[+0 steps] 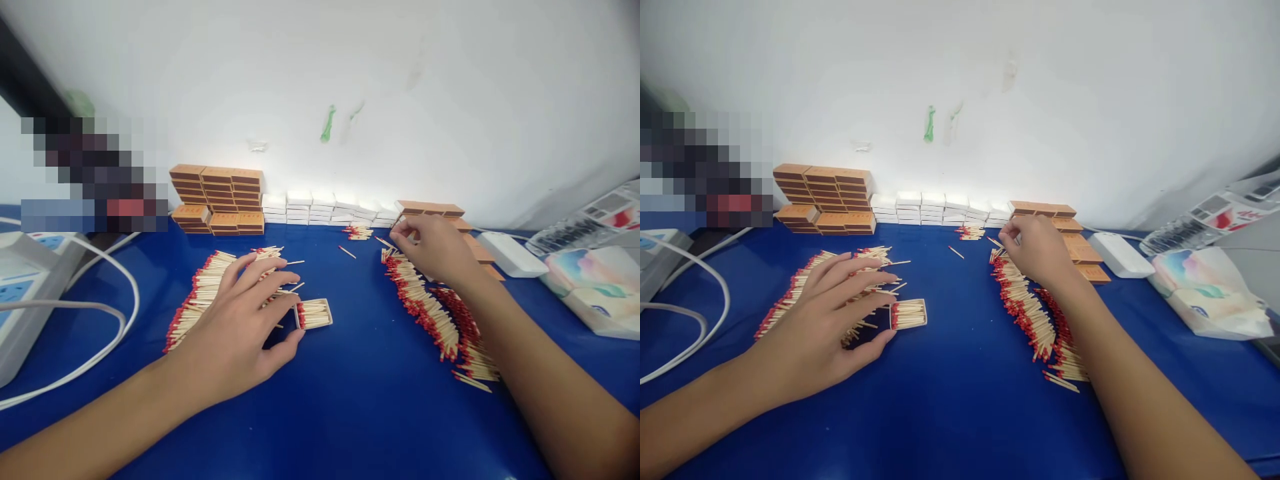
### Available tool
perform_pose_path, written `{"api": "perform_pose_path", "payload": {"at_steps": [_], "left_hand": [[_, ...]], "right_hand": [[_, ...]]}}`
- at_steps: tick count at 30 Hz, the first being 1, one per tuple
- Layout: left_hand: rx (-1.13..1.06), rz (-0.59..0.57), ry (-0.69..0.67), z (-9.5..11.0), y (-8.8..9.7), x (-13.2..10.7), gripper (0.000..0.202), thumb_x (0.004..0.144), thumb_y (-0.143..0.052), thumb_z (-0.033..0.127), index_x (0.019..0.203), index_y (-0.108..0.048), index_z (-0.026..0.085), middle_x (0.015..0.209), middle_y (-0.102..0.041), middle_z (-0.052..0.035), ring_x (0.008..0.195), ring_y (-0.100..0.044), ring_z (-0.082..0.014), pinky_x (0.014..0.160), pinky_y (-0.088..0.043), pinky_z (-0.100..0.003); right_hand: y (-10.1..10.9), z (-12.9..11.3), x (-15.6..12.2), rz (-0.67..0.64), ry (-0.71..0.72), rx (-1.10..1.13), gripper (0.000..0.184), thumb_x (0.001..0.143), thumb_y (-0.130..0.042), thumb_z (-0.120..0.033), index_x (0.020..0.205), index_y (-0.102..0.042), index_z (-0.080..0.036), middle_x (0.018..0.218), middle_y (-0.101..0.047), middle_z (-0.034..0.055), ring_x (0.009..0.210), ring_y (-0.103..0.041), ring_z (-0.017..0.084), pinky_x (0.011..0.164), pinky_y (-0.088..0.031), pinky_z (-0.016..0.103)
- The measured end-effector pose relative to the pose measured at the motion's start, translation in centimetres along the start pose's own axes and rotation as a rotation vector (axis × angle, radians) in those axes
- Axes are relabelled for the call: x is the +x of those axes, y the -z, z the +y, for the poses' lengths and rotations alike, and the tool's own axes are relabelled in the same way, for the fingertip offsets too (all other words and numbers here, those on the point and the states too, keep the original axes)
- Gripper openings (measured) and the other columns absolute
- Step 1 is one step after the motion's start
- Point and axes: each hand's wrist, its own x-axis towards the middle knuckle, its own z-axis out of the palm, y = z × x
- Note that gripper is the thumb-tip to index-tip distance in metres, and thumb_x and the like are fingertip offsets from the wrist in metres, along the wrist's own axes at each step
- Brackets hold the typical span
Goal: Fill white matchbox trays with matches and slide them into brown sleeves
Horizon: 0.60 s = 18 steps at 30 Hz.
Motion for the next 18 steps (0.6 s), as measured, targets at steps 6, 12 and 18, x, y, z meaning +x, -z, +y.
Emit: {"api": "perform_pose_path", "payload": {"at_steps": [6, 12, 18], "left_hand": [[-0.003, 0.003, 0.0, 0.0, -0.1, 0.1, 0.017, 0.102, -0.072, 0.03, 0.115, -0.078, 0.022, 0.133, -0.079, -0.0102, 0.14, -0.064, -0.0359, 0.127, -0.04, -0.065], [-0.008, -0.007, -0.011, 0.0, -0.1, 0.0, 0.016, 0.101, -0.072, 0.028, 0.115, -0.077, 0.021, 0.133, -0.078, -0.01, 0.14, -0.064, -0.0355, 0.127, -0.04, -0.065], [0.001, -0.001, -0.008, -0.1, -0.1, 0.1, 0.017, 0.102, -0.071, 0.03, 0.115, -0.077, 0.021, 0.132, -0.078, -0.0096, 0.14, -0.063, -0.0359, 0.127, -0.04, -0.065]], "right_hand": [[-1.4, 0.3, 0.7, -0.069, 0.034, -0.073, 0.023, 0.095, -0.07, -0.035, 0.075, -0.075, -0.024, 0.08, -0.081, 0.0089, 0.082, -0.071, 0.031, 0.079, -0.049, 0.043], [-1.8, 0.5, 1.1, -0.117, 0.054, -0.086, 0.031, 0.097, -0.066, -0.028, 0.066, -0.069, -0.025, 0.074, -0.078, 0.0096, 0.072, -0.067, 0.028, 0.076, -0.05, 0.044], [-1.4, -1.8, 0.6, 0.046, 0.103, -0.039, 0.022, 0.101, -0.062, -0.03, 0.081, -0.07, -0.024, 0.09, -0.075, 0.0142, 0.095, -0.067, 0.034, 0.088, -0.052, 0.049]]}}
